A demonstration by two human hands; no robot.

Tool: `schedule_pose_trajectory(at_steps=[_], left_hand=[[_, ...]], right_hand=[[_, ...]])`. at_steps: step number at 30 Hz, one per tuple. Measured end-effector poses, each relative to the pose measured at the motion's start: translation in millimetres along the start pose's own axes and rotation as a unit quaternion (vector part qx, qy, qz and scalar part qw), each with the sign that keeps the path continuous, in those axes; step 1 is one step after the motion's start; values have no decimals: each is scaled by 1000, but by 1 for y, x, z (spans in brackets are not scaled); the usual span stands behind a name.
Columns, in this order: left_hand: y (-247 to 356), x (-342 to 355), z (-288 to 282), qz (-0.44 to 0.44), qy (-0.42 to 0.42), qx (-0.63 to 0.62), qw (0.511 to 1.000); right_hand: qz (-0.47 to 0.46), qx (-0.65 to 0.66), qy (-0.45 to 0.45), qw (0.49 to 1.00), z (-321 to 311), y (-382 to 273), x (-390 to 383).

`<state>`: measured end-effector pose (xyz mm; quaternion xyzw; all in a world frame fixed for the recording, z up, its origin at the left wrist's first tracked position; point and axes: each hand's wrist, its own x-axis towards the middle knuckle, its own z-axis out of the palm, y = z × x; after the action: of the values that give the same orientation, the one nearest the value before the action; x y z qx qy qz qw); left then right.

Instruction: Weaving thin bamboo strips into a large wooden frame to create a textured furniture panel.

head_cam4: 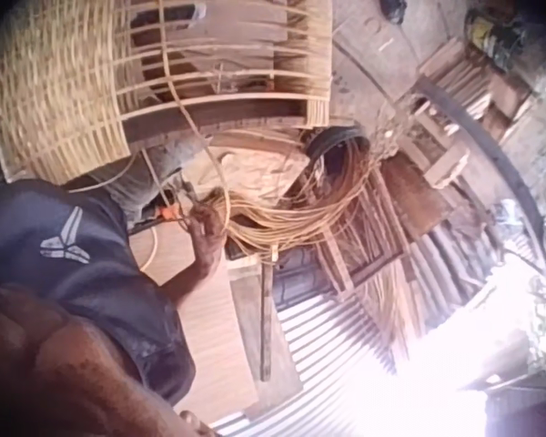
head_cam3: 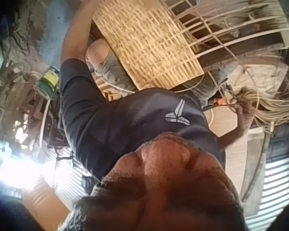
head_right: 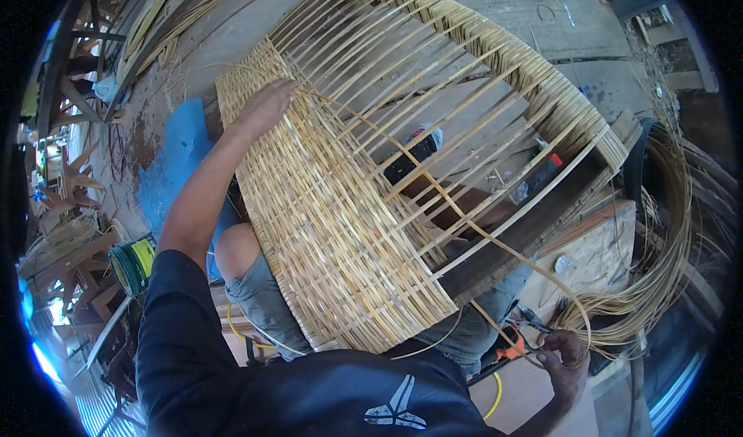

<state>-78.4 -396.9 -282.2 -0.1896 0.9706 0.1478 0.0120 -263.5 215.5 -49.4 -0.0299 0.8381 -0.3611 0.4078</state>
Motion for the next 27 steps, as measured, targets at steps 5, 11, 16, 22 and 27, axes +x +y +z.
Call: schedule_pose_trajectory(at_steps=[5, 11, 16, 22, 27], left_hand=[[-12, 6, -20, -67, -76, 115, 988], [-203, -38, -132, -321, -76, 390, 860], [-69, 9, -37, -195, 5, 117, 974], [8, 1, -10, -45, -56, -10, 997], [3, 23, -7, -31, -73, 33, 996]], right_hand=[[27, -33, -12, 999, 7, -2, -5], [-49, 36, -82, 995, 69, -31, 8], [-65, 115, -81, 988, 74, -21, 20], [-64, 114, -115, 985, 72, -18, 17], [-62, 113, -76, 989, 78, -14, 13]])
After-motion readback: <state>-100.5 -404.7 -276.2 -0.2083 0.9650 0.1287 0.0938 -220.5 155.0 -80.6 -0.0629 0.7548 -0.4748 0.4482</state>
